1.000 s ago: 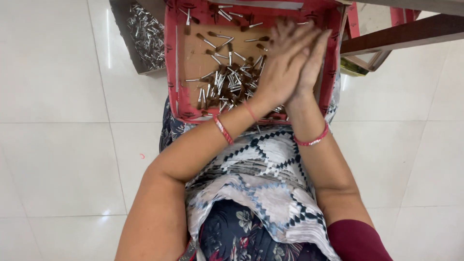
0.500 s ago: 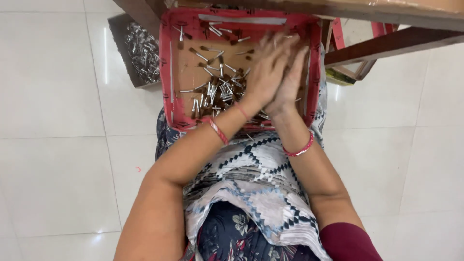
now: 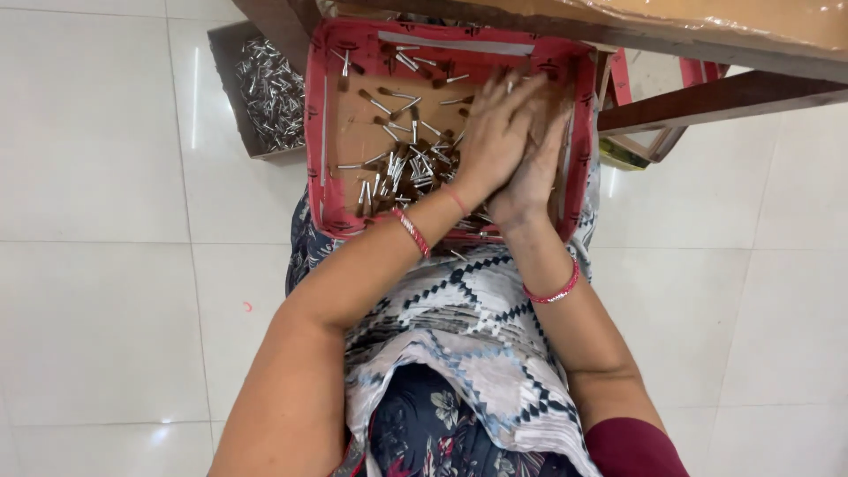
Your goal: The person gathers scattered cosmetic brush handles from a red tray resting on their lap, aligns the bundle by tapping and rotating the handles in their hands, and places the aligned bundle on the work table, repeating the cycle with more brushes from the tray.
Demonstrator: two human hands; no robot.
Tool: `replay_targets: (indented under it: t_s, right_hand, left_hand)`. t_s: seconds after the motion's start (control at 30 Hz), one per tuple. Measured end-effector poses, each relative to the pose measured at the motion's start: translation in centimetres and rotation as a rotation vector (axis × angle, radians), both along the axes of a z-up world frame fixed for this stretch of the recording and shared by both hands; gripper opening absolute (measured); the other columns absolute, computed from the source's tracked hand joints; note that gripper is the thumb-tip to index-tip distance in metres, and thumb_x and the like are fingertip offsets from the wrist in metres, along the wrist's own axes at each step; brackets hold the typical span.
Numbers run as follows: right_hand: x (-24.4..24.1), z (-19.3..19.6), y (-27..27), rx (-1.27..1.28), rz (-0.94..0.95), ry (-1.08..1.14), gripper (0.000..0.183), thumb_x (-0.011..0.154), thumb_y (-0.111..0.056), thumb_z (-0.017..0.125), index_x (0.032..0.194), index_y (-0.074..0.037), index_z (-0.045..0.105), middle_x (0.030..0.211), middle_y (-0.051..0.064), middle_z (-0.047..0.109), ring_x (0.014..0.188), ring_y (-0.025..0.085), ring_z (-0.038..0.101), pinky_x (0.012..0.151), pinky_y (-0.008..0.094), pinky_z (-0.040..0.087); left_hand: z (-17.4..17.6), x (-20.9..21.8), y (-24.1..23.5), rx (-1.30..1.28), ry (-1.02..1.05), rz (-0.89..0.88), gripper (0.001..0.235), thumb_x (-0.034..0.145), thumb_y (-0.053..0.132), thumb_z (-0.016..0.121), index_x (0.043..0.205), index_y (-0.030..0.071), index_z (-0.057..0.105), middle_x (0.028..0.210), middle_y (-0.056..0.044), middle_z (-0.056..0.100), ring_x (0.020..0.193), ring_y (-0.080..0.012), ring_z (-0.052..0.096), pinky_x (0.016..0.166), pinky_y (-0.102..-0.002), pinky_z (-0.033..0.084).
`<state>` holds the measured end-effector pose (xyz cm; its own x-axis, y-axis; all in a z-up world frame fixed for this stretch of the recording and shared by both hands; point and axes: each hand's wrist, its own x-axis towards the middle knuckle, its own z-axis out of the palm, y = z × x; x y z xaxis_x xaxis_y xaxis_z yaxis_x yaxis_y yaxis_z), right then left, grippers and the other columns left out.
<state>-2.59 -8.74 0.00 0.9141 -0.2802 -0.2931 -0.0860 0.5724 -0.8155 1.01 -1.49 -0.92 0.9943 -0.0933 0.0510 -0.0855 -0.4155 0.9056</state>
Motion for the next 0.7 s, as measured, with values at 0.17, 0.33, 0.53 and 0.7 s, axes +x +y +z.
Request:
replay_targets:
  t_s: [0.17,0.33,0.53,0.7]
  right_hand:
    - [0.5,-2.7,-1.8,0.368,0.281,-0.134,0.097,0.095,-0.079,0.033,0.165,-0.013,0.027,0.172,0.020,0.027,0.160,0.033,0.027,0.132,0.047,0.021]
    - [0.5,-1.7,-0.8,0.049,0.024,-0.005,0.087,0.096,-0.069,0.045,0.162,-0.015,0.030,0.171,0.010,0.031,0.157,0.030,0.031,0.130,0.043,0.025]
    - [-0.4,1.0,0.0,0.117,-0.008,0.125,0.082,0.093,-0.067,0.047,0.158,-0.017,0.038,0.159,0.007,0.045,0.146,0.028,0.044,0.121,0.043,0.036]
    - [0.9,-4.7,-2.9,0.432,0.325,-0.274,0.088,0.098,-0.074,0.042,0.161,-0.013,0.033,0.167,0.015,0.038,0.157,0.031,0.035,0.128,0.048,0.030]
  left_hand:
    - [1.2,-2.0,0.0,-0.213,-0.055,-0.128,0.042,0.105,0.023,0.047,0.144,0.015,0.062,0.157,-0.010,0.052,0.155,-0.0381,0.034,0.129,-0.052,0.017]
    - [1.3,-2.2,0.2,-0.078,-0.143,-0.054,0.043,0.104,0.025,0.049,0.144,0.017,0.063,0.157,-0.007,0.055,0.155,-0.0351,0.038,0.132,-0.050,0.023]
    - [-0.5,-0.7,-0.2,-0.060,-0.005,-0.002,0.045,0.105,0.030,0.049,0.147,0.020,0.061,0.162,-0.006,0.049,0.154,-0.0337,0.038,0.132,-0.043,0.026]
    - [1.3,-2.9,-0.3,-0.264,-0.083,-0.130,0.044,0.108,0.028,0.047,0.150,0.016,0.058,0.164,-0.009,0.048,0.159,-0.0348,0.036,0.135,-0.049,0.018]
